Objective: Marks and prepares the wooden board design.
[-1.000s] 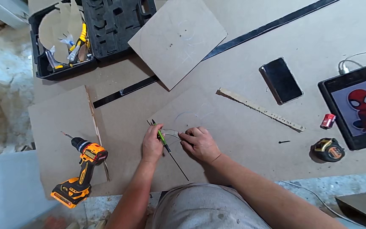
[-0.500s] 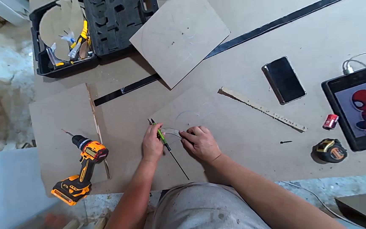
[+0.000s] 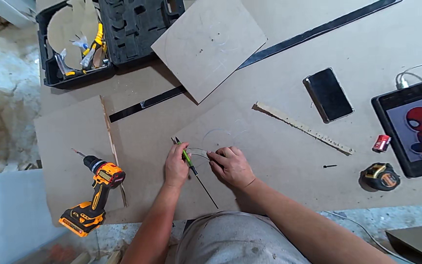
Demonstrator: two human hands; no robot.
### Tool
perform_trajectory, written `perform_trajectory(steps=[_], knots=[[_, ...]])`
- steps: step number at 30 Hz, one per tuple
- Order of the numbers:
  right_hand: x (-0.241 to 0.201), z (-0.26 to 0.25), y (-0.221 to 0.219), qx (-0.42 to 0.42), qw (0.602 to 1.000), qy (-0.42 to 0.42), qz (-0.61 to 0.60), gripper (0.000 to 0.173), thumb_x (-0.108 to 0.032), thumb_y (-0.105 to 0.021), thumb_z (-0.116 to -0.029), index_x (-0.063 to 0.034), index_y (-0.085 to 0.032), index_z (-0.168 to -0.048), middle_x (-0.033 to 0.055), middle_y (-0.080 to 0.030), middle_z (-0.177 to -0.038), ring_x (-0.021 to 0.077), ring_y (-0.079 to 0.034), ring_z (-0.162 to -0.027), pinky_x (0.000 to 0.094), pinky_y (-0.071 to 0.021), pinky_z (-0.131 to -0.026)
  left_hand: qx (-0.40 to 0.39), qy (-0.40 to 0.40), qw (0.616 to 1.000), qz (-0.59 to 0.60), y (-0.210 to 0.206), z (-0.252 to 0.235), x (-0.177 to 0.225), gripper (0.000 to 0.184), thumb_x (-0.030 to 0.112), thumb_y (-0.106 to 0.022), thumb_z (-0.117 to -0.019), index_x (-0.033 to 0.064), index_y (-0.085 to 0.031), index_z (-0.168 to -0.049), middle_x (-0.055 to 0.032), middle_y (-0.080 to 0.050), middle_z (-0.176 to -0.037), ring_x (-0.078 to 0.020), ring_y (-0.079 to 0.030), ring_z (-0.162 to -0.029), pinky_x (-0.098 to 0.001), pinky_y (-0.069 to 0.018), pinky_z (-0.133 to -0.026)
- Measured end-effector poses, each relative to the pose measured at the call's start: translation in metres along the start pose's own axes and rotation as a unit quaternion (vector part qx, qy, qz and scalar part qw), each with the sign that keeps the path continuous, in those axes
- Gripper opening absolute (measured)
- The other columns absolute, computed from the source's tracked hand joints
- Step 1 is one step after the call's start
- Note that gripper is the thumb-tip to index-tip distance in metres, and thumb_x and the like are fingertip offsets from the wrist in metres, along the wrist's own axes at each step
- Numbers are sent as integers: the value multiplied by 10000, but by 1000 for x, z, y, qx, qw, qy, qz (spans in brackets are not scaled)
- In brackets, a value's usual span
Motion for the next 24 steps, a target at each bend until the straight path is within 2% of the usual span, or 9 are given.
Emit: perform_trajectory(steps=[17,24], knots=[[-3,0,0,-10,1000,10,23,345,-387,-529,-1040,-310,-696,-1333,24,-675,-1104,224,-617,-1056,397,-509,-880,-11,-10,1000,8,3,-2,0,344,96,-750,-932,111,-678,-1268,-92,-677,-1141,-170,-684,-949,-352,-603,-848],[-3,1,-2,-14,999,11,33,344,-392,-529,-1039,-310,-697,-1328,16,-676,-1111,216,-617,-1058,393,-510,-883,-21,8,1000,4,3,-2,0,339,105,-747,-939,118,-676,-1270,-85,-674,-1149,-166,-681,-944,-352,-602,-846]])
Point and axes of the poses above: each hand's wrist, its own z-axis away from the middle knuckle, its own y-axis out of the back of the hand, x = y × z, the point moved 6 cm from there along -z, towards the middle knuckle
